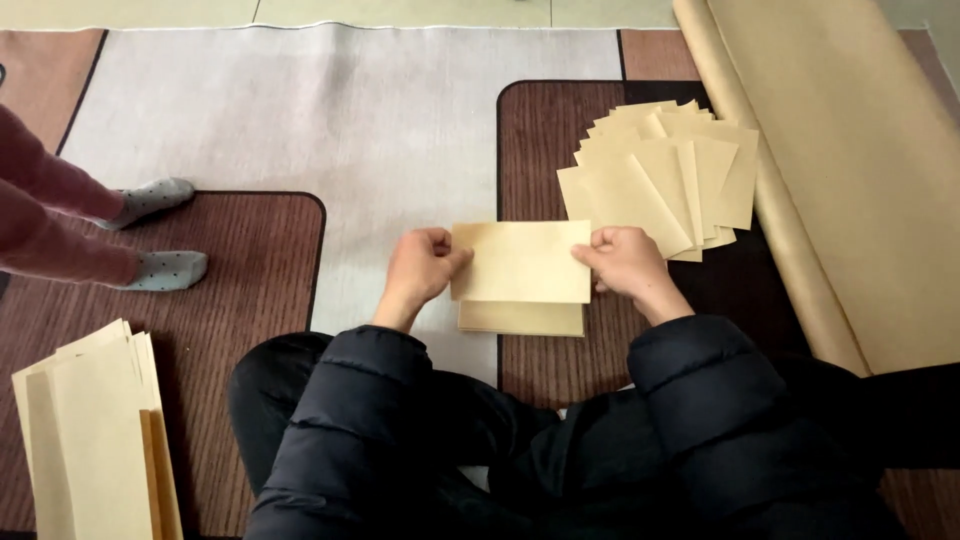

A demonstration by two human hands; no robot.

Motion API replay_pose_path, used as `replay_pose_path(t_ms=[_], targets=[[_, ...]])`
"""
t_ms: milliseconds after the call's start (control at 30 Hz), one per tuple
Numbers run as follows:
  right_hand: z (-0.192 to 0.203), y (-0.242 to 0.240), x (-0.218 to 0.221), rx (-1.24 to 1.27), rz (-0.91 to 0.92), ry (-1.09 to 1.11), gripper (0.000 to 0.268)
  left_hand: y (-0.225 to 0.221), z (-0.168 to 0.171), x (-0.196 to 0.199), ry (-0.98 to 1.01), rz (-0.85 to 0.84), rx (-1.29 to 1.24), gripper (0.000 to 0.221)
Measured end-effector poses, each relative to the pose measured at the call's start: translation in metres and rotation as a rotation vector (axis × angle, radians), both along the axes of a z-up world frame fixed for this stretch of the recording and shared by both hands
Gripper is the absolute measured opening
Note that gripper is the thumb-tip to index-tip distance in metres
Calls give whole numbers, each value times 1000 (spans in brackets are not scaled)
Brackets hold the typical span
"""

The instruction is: Folding and stacking small square paper sheets to prepare packaging materials.

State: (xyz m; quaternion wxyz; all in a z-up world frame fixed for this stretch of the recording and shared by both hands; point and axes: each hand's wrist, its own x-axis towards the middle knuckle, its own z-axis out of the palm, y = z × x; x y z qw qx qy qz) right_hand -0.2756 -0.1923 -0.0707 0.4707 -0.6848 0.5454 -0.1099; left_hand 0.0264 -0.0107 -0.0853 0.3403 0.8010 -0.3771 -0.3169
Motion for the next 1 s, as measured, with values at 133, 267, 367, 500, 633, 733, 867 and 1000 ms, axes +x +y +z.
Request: replay_pose_path(t_ms=[133, 267, 367, 500, 633, 733, 867, 1000], targets=[[-20, -10, -4, -154, 135, 378, 37, 2, 11, -8, -110, -24, 162, 19], [-28, -1, 0, -4, 176, 443, 37, 0, -7, -12, -210, -97, 274, 28], [-23, 3, 2, 77, 166, 443, 42, -4, -22, -12, -221, -110, 335, 27], [-22, 5, -1, 102, 182, 475, 24, -5, -32, -13, -213, -110, 395, 25], [-38, 0, 0, 124, 195, 511, 25, -7, -38, -15, -205, -125, 413, 26], [-40, -2, 3, 137, 221, 537, 26, -5, -37, -18, -251, -152, 402, 24], [-49, -5, 4, 150, 221, 550, 26, -7, -45, -20, -311, -155, 415, 21], [-56, -7, 4, 162, 213, 564, 29, -12, -47, -21, -353, -161, 428, 25]])
